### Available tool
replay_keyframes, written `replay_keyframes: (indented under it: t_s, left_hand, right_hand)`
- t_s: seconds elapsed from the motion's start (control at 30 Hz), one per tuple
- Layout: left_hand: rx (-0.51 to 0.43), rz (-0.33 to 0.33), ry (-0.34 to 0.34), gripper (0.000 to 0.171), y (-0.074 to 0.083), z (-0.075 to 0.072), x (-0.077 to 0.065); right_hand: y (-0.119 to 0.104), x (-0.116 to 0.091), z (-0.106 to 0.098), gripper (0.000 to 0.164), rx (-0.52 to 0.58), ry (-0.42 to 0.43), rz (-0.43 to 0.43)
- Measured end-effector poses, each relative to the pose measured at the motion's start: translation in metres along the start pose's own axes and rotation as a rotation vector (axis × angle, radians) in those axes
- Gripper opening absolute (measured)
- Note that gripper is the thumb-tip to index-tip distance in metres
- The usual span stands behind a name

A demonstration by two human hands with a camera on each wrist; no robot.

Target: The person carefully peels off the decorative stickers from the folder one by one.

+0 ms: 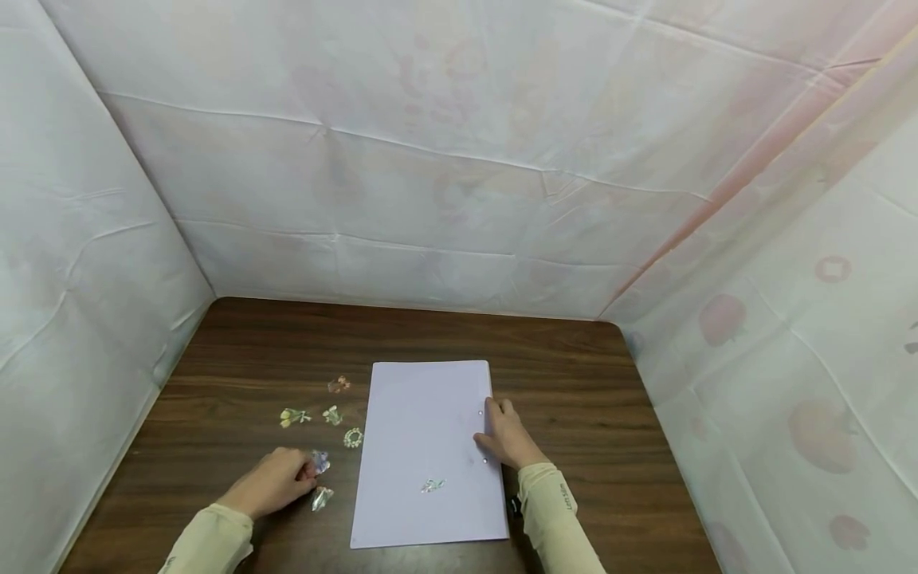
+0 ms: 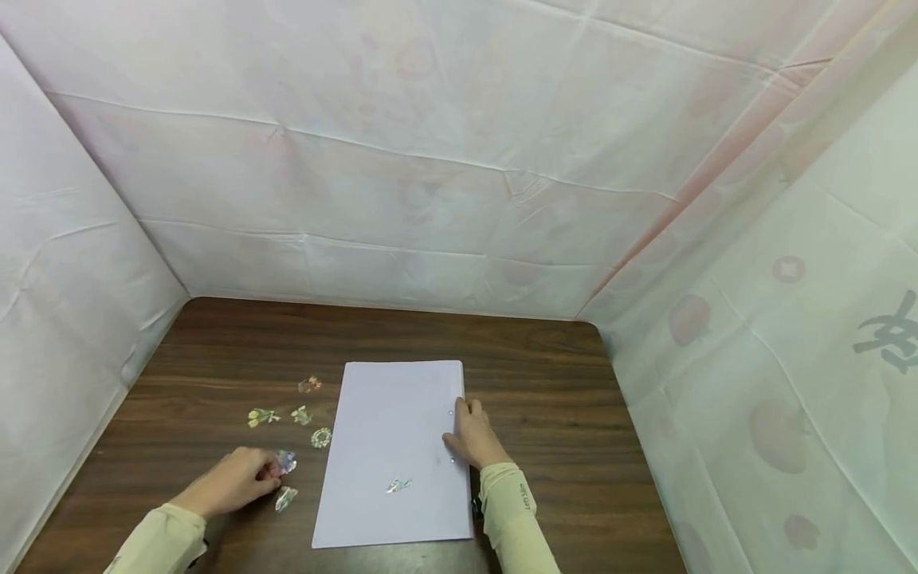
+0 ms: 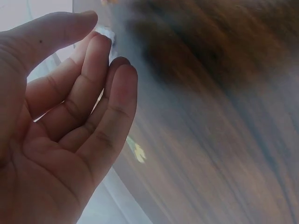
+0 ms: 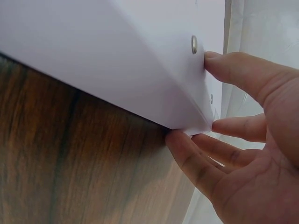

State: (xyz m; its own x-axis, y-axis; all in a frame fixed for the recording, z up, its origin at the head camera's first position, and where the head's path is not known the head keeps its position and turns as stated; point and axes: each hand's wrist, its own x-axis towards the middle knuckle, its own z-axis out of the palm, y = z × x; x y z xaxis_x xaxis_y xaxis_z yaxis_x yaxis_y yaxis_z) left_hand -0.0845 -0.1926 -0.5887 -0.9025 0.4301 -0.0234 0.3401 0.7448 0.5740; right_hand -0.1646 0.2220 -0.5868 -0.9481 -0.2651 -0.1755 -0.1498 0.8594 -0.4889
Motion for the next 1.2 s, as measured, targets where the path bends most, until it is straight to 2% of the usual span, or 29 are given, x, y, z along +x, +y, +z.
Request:
replay_keyframes:
  t_s: [0.17,0.33,0.47,0.6,0.73,0.97,1.2]
  left_hand:
    - [0.030,0.031,-0.006,0.022,0.011,0.004,0.016]
    - [0.048,0.082,-0.013,0.020,0.028,0.014,0.038]
    - [0.086,0.177,0.007,0.016,0.045,0.027,0.057]
    - [0.137,0.276,0.008,0.003,0.064,0.041,0.073]
    - [0.168,0.351,-0.021,0.007,0.083,0.056,0.086]
    - [0.203,0.449,-0.086,0.013,0.108,0.081,0.096]
    - [0.273,0.513,-0.062,0.004,0.117,0.093,0.099]
  right_hand:
    - [0.001,0.000,0.001,0.074,0.008,0.008,-0.012]
    - [0.000,0.001,0.002,0.073,0.002,0.010,-0.016]
    - [-0.001,0.001,0.002,0.073,-0.002,0.014,-0.015]
    - [0.000,0.000,0.003,0.073,0.001,0.012,-0.018]
    - [0.000,0.000,0.002,0.073,-0.001,0.009,-0.024]
    - [0.001,0.001,0.003,0.073,0.000,0.020,-0.030]
    - [0.002,0.001,0.004,0.073,-0.011,0.029,-0.027]
